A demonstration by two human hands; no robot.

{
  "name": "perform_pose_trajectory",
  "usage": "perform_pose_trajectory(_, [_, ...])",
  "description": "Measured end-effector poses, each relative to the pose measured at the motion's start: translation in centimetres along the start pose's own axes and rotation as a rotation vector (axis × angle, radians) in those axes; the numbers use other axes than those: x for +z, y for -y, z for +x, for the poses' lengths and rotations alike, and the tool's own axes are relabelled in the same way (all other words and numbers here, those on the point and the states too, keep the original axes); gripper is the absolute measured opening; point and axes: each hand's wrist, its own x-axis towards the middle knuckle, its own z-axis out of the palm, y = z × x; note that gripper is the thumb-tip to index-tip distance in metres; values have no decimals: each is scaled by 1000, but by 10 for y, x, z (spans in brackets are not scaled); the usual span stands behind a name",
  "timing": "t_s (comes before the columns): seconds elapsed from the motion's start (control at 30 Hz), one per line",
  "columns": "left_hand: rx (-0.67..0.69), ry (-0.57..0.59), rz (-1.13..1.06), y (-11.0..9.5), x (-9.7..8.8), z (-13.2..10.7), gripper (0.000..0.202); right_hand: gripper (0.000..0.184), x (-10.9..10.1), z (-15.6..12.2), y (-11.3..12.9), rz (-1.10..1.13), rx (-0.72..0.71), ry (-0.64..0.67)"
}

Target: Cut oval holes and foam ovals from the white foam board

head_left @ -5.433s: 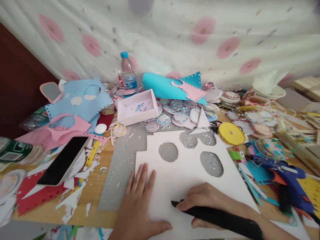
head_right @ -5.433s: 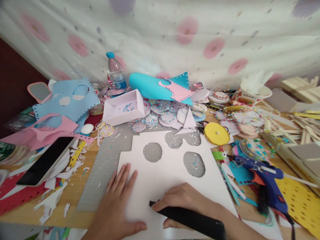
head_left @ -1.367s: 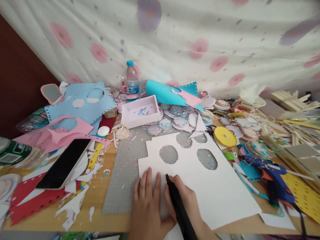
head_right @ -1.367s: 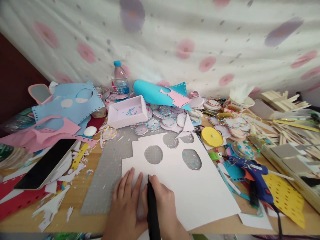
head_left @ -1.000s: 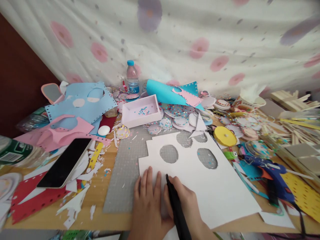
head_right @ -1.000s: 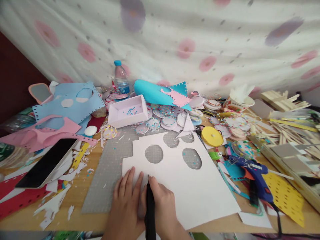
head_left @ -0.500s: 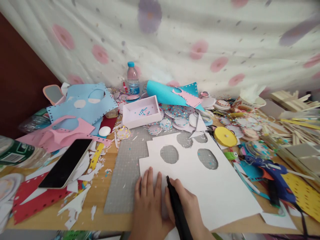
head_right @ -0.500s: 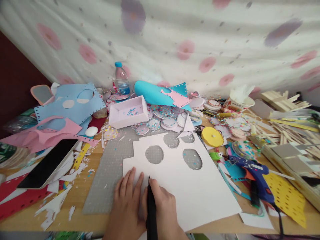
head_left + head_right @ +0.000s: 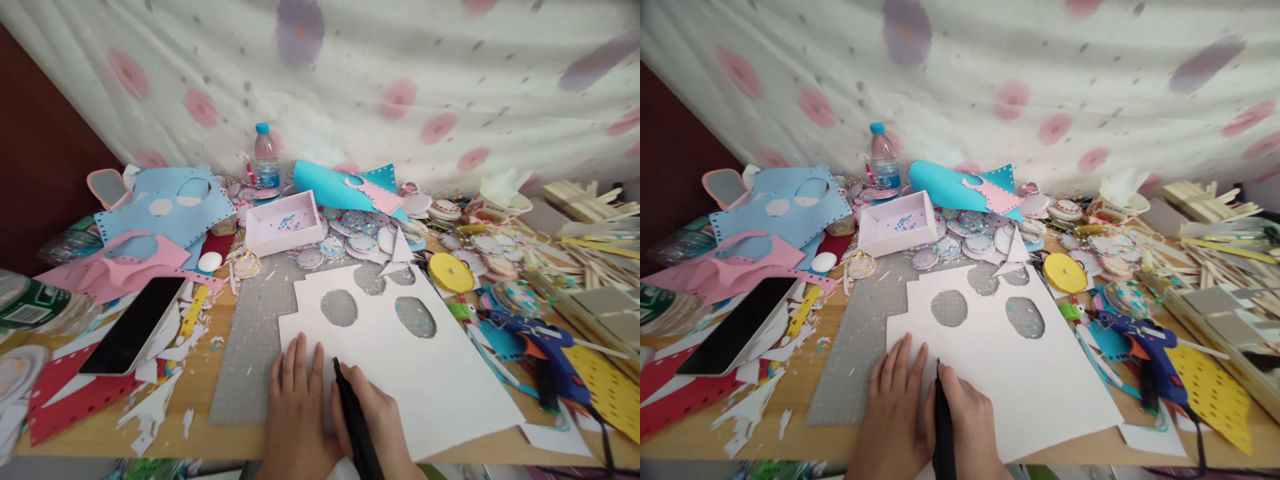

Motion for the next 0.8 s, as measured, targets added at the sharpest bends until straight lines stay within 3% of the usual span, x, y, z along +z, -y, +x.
perform_pose_trajectory(0.5, [1, -28, -18, -2, -4, 0, 82, 17, -15, -3, 0, 107, -43, 87])
perform_pose_trajectory(0.67, [32, 9, -139, 3, -11, 2, 103, 8, -52, 2, -5, 284, 261, 86])
perform_pose_trajectory(0.73, [13, -12, -233, 9, -20, -1, 91, 16, -76, 2, -21, 304, 409, 11])
perform_pose_trajectory(0.8, [-87, -111, -333, 17, -32, -8, 63, 24, -99, -1, -42, 258, 491, -127])
